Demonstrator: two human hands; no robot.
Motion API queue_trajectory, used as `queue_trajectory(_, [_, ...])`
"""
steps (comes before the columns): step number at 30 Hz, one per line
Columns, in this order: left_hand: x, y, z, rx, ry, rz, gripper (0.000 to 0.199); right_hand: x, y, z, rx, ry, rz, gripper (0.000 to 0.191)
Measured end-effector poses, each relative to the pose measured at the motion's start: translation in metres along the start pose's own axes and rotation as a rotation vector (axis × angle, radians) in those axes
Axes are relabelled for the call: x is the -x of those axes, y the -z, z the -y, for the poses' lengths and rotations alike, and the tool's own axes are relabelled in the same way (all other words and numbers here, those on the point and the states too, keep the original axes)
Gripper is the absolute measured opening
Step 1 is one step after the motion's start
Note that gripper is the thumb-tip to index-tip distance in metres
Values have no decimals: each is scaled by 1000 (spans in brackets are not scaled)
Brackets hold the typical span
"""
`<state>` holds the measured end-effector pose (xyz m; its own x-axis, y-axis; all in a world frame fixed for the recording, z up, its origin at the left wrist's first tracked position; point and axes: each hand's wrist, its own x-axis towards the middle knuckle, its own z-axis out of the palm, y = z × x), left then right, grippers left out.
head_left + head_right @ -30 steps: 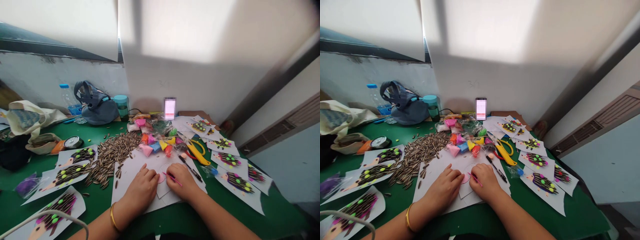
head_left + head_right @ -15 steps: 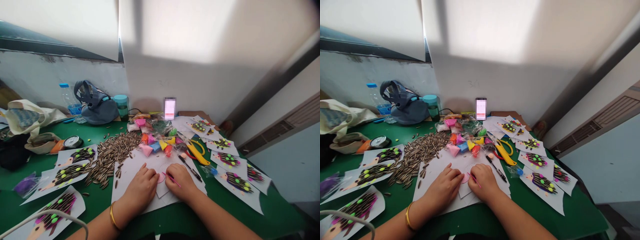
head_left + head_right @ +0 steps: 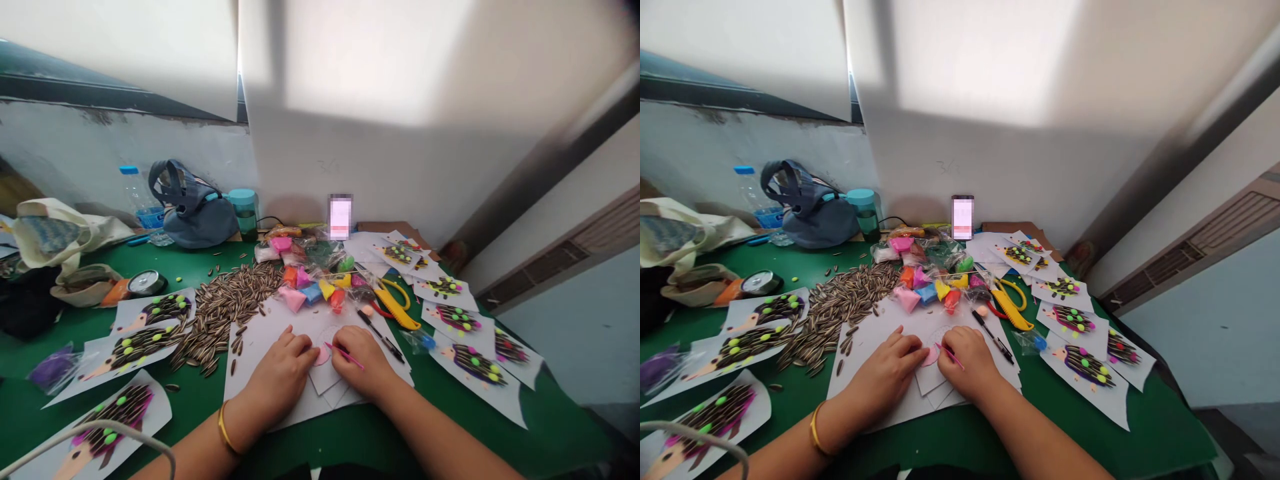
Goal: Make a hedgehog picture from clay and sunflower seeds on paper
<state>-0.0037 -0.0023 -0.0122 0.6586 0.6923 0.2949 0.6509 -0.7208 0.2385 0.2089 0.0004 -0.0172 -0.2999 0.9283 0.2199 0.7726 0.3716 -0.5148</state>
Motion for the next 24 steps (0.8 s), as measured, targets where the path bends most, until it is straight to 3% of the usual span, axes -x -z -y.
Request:
queue_trajectory(11, [2, 0, -2, -74, -4, 58, 39, -2, 9, -6, -92, 8, 24, 13])
queue_trajectory(24, [3, -3, -2, -59, 6, 56, 36, 21, 8, 14, 120, 27, 25, 10])
